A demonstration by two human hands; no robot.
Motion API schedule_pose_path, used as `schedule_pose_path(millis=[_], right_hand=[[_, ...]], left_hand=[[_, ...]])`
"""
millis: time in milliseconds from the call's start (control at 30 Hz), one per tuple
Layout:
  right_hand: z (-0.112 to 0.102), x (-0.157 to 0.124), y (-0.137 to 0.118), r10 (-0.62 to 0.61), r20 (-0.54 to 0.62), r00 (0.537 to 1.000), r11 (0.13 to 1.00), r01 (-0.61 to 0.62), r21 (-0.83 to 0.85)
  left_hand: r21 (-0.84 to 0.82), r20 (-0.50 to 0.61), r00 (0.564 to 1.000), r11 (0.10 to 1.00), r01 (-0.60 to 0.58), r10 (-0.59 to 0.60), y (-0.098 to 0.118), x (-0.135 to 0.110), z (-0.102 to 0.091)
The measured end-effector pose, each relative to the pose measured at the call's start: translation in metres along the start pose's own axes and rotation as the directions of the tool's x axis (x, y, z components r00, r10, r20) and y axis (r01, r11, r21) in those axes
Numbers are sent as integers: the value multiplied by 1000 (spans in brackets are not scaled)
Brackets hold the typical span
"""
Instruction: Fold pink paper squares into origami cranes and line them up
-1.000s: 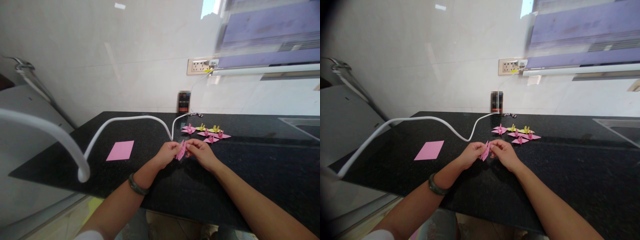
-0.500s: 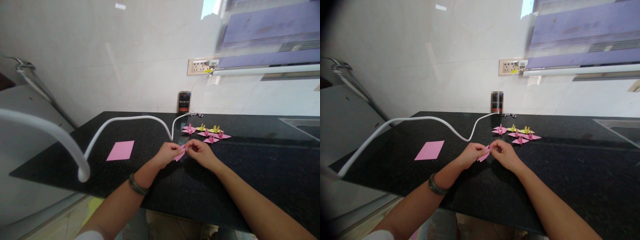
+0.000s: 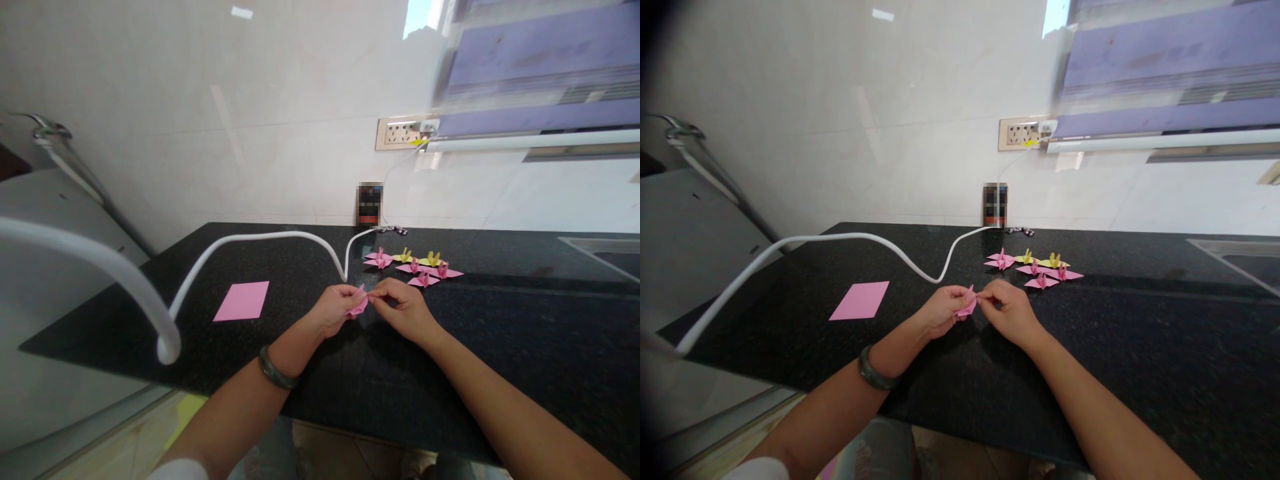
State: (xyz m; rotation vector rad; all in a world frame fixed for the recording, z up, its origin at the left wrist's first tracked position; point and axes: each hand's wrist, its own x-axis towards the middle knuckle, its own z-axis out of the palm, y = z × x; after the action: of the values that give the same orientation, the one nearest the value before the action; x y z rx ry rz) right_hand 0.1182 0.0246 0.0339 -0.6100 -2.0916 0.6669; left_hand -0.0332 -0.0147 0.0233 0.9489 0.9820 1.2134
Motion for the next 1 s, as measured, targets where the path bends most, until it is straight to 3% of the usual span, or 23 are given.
schedule_pose_path(millis=[567,867,1000], right_hand=[[-2,0,-9,-68,70,995,997,71,-38],[5,-1,6,176,-70,982,983,-178,-32],[8,-1,10,295,20,955,952,-296,76]], left_hand=[[-27,-17,1000,999,24,-25,4,0,0],[-32,18,999,998,-48,48,6,0,0],[-38,28,998,998,-58,59,6,-1,1]])
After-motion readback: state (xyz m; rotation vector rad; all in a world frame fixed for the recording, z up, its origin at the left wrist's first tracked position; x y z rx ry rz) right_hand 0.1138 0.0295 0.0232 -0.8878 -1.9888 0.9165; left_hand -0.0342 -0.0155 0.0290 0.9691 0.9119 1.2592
